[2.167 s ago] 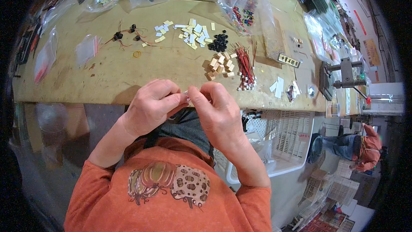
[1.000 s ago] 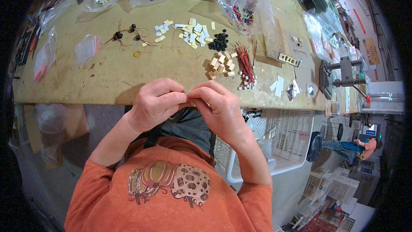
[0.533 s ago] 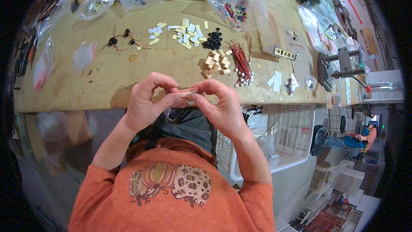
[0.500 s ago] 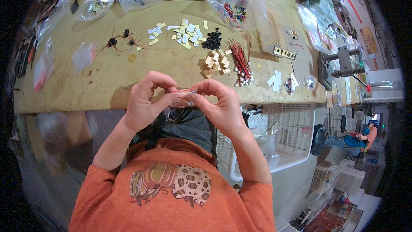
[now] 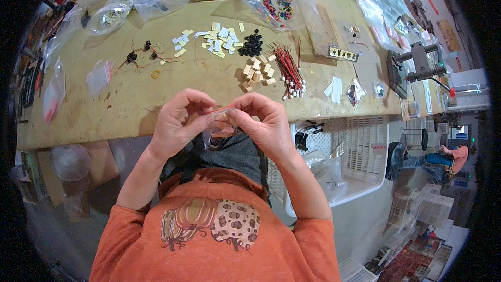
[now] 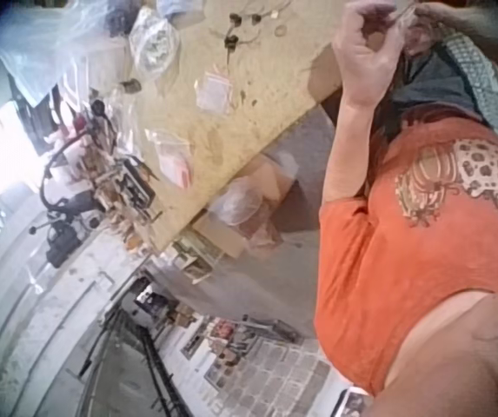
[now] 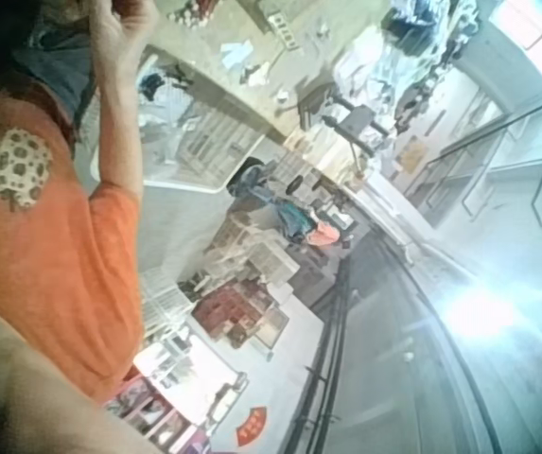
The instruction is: The person handles small electronic components and wires on a workbench, placing items into small plastic bags and arranging them. The person repeatedly picks up components, wires, and bags, organizing them on the table.
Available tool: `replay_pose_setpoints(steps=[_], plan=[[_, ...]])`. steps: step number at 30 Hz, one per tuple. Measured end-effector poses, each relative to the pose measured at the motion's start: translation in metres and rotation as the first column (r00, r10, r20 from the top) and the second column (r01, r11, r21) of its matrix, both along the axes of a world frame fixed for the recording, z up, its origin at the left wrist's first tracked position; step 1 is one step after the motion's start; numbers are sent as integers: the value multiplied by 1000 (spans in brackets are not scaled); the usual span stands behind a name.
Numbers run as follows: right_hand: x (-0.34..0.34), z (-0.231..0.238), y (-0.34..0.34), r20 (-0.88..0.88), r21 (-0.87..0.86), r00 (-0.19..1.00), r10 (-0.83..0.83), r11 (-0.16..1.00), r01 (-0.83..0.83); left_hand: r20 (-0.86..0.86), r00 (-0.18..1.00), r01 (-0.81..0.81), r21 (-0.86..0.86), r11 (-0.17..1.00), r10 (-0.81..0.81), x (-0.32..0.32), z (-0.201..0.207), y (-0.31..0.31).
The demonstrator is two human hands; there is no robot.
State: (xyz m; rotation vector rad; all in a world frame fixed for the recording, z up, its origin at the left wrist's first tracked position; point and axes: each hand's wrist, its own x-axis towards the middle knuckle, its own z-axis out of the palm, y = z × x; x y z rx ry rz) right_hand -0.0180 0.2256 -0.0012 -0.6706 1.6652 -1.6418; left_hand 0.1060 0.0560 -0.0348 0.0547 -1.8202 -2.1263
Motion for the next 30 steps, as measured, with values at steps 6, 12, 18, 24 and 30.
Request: replay_pose_setpoints(steps=[6, 12, 18, 24, 30], plan=[[4, -3, 1, -321, 80, 947, -14, 996, 42, 93, 993, -62, -40, 997, 66, -4, 3, 9], [14, 4, -5, -718, 111, 695, 17, 990, 90, -23, 973, -213, -487, 847, 231, -8, 14, 12], [7, 11, 8, -398, 177, 917, -29, 978, 108, 57, 992, -71, -484, 872, 112, -1, 18, 0], [3, 8, 12, -71, 94, 991, -111, 989, 117, 251, 961, 80, 155, 985, -118, 6, 1, -2], [17, 3, 8, -15, -60, 985, -171, 984, 170, 105, 994, -7, 226, 974, -17, -1, 5, 17]])
